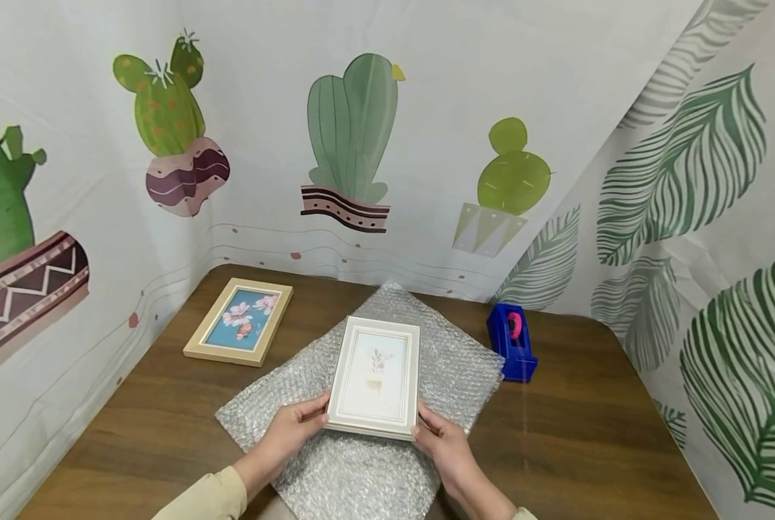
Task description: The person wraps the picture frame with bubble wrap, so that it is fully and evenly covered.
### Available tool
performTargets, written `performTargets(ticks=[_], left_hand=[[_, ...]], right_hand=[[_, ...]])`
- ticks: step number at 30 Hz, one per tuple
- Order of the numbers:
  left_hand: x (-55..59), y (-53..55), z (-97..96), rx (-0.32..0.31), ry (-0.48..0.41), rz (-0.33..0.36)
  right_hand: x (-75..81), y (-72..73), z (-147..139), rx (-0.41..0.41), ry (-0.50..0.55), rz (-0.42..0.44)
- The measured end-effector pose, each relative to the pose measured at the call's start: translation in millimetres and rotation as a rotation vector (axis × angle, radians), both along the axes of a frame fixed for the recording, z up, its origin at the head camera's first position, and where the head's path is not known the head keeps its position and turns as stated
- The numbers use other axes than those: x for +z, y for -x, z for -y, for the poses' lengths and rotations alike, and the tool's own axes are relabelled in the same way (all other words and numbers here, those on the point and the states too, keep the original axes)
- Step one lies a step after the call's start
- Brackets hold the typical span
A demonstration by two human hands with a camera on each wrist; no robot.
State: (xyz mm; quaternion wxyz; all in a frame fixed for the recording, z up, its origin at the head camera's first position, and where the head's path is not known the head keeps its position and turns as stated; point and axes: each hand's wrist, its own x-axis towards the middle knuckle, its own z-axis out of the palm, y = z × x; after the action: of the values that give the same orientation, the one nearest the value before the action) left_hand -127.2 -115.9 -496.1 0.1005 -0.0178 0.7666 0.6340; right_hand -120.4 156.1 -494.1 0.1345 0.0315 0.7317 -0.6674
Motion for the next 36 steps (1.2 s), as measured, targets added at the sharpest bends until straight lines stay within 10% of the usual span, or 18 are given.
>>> performTargets(ticks=[36], left_hand=[[-7.7, 6.2, 3.9, -0.192, 0.119, -0.058]], right_hand=[[-4.3, 9.7, -14.7, 0.043, -0.245, 0.004]])
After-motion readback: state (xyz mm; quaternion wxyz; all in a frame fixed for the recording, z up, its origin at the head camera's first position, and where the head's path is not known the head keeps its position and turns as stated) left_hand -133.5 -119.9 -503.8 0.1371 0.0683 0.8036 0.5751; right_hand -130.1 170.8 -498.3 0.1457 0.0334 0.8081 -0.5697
